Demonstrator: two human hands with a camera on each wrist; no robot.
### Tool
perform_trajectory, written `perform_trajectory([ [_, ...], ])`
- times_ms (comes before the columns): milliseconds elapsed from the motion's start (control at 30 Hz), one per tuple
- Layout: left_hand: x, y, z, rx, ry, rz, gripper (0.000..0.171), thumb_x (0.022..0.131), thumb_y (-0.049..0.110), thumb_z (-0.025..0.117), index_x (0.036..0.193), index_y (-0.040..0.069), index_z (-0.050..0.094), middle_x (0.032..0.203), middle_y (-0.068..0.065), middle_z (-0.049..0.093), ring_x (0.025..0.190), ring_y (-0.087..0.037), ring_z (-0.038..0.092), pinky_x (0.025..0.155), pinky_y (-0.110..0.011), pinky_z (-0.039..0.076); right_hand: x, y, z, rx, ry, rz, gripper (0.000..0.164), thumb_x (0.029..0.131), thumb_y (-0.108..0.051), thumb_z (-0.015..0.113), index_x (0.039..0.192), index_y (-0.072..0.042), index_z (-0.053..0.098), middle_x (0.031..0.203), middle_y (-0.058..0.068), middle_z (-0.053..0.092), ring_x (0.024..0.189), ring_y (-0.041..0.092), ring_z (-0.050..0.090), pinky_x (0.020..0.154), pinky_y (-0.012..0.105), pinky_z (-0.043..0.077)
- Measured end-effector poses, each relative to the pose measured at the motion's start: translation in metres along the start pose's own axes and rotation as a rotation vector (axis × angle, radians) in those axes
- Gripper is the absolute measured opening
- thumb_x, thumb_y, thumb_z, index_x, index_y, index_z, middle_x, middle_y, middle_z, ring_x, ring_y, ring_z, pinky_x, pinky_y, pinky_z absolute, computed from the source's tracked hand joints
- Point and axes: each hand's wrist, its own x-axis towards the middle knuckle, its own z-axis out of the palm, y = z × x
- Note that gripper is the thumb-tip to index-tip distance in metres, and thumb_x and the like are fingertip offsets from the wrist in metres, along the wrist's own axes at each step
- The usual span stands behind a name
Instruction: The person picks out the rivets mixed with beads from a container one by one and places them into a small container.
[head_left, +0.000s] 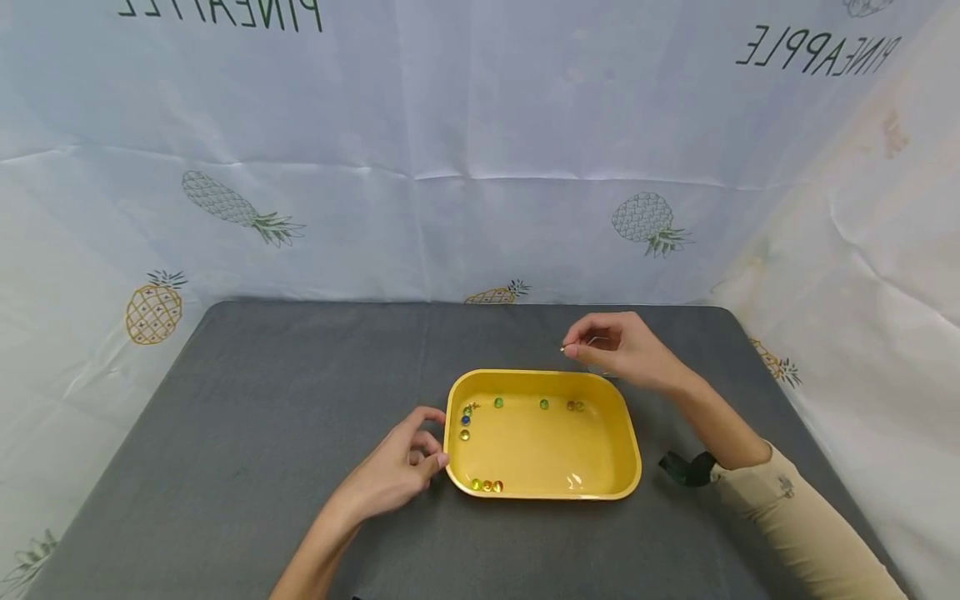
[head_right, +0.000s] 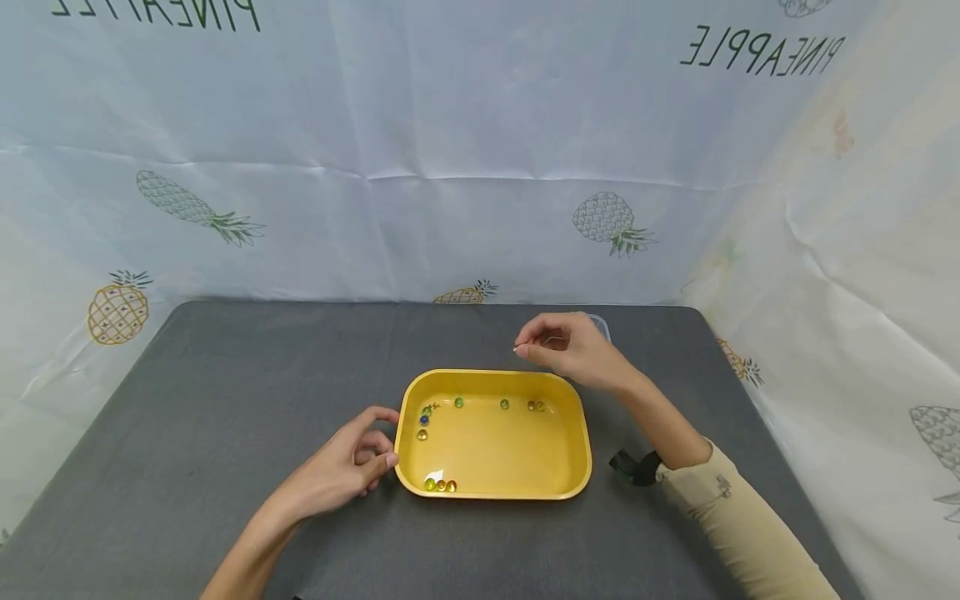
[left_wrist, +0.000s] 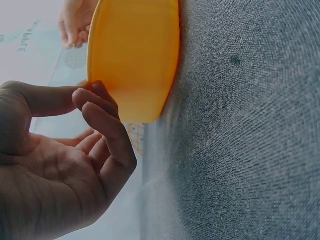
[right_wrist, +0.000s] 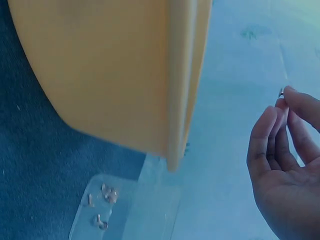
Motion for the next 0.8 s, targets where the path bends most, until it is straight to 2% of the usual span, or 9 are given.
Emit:
perform_trajectory([
  [167,0.001,0.000,0.000,0.003,0.002,-0.010,0.046,0.106,0.005,0.062,0.148,-0.002,0.044,0.095,-0.016,0.067,0.066,-0.015,0.056,0.058,-0.026,0.044,-0.003,0.006,-0.010,-0.016,0.060,0.006,0.010,0.102,-0.007,0.074,0.112,-0.006,0.076,0.102,0.016,0.074,0.080,0.017,0.068,0.078,0.027,0.062],
  [433,0.000,0.000,0.001,-0.001,0.003,-0.007,0.046,0.106,0.005,0.062,0.148,-0.002,0.044,0.095,-0.016,0.068,0.066,-0.014,0.056,0.058,-0.026,0.044,-0.008,0.015,-0.023,-0.072,0.132,0.012,0.012,0.103,-0.007,0.073,0.114,-0.006,0.076,0.105,0.013,0.074,0.088,0.018,0.068,0.080,0.021,0.060],
  [633,-0.001,-0.001,0.001,-0.021,-0.012,0.009,0.050,0.106,0.005,0.063,0.150,-0.004,0.041,0.095,-0.014,0.068,0.066,-0.015,0.055,0.057,-0.026,0.043,-0.009,0.028,-0.030,-0.119,0.178,0.020,0.012,0.103,-0.005,0.073,0.114,-0.005,0.076,0.107,0.009,0.074,0.091,0.011,0.067,0.085,0.015,0.058],
  [800,-0.001,-0.002,0.001,-0.022,-0.013,0.006,0.050,0.106,0.006,0.063,0.150,-0.003,0.041,0.095,-0.014,0.068,0.065,-0.014,0.054,0.057,-0.026,0.043,-0.011,0.041,-0.035,-0.140,0.202,0.019,0.012,0.102,-0.004,0.073,0.114,-0.003,0.076,0.108,0.014,0.075,0.090,0.009,0.067,0.085,0.013,0.058],
])
